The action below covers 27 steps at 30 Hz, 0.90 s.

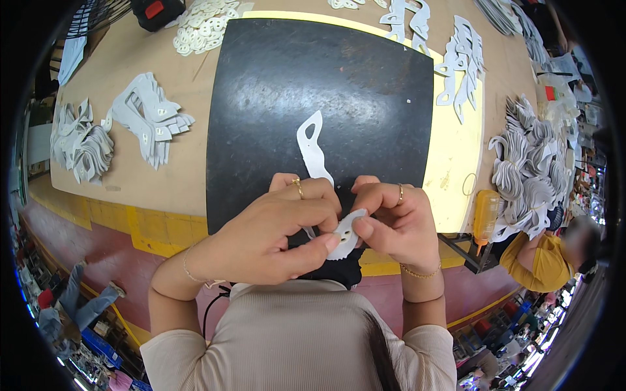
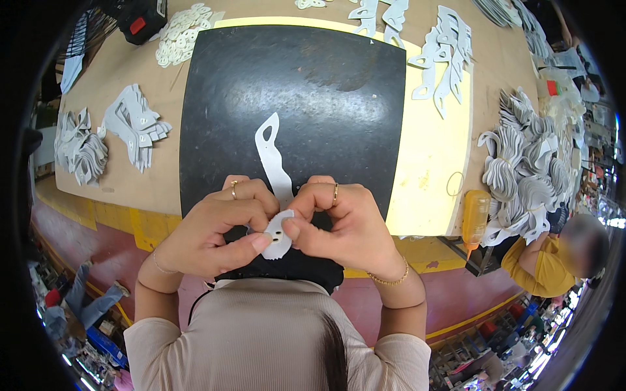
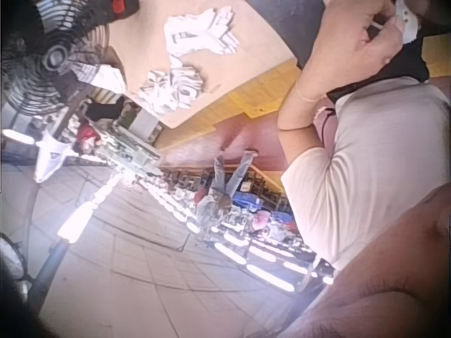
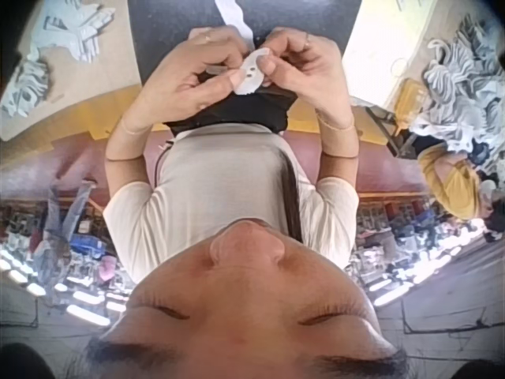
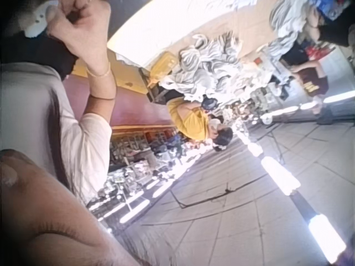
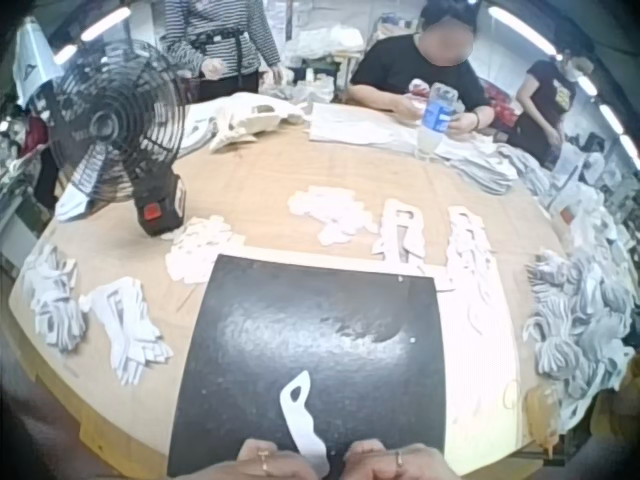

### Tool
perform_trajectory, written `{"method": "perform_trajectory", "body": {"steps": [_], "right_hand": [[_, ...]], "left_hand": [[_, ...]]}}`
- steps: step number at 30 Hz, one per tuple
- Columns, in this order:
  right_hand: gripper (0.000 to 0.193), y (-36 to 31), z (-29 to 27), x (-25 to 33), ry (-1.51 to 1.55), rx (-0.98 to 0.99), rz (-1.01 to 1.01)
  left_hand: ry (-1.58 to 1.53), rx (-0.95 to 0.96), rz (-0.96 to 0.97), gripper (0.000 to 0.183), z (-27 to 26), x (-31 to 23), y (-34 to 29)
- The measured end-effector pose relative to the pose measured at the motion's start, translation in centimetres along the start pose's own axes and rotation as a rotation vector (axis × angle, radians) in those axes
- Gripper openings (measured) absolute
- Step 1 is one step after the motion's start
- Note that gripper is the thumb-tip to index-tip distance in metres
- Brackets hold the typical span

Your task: The person assembles small white plastic components by hand. They pick up a larger piece and a smaller insert, align the holes, and press them together. The person repeats this process with multiple identical parts, placing the finished assemblies on the table.

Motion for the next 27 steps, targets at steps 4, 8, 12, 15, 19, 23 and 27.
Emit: {"method": "perform_trajectory", "body": {"steps": [4, 8, 12, 15, 19, 23, 27], "right_hand": [[0.006, 0.1, 0.0, -0.5, 0.045, 0.003, -0.013], [0.008, 0.2, 0.2, -0.6, 0.043, -0.016, 0.003], [0.013, 0.1, 0.3, -0.4, -0.008, -0.054, 0.020], [0.014, 0.0, 0.2, -0.3, -0.134, -0.061, -0.074], [0.008, -0.2, 0.2, -0.9, 0.115, -0.029, -0.034], [0.009, -0.3, 0.3, -1.1, 0.232, 0.007, -0.059], [0.008, -0.2, 0.3, -1.0, 0.194, 0.008, -0.076]], "left_hand": [[0.047, -0.024, 0.019, 0.008, 0.0, 0.1, 0.0], [0.074, -0.026, 0.029, 0.008, 0.0, 0.0, -0.1], [0.083, -0.023, 0.020, 0.008, 0.0, 0.0, -0.1], [0.076, -0.028, 0.021, 0.007, 0.3, 0.2, -0.1], [0.027, -0.117, 0.020, 0.007, 0.2, 0.4, -0.3], [-0.023, -0.155, -0.015, 0.006, 0.3, 0.6, -0.3], [-0.043, -0.173, -0.007, 0.005, 0.3, 0.6, -0.4]]}}
Point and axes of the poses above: each hand's wrist, its own y-axis towards the middle knuckle, its own z-axis out of the palm, x = y × z, the point moved 4 cm from there along y, towards the middle knuckle, and after that the axes turned 4 degrees about z, right-handed, at the moved point
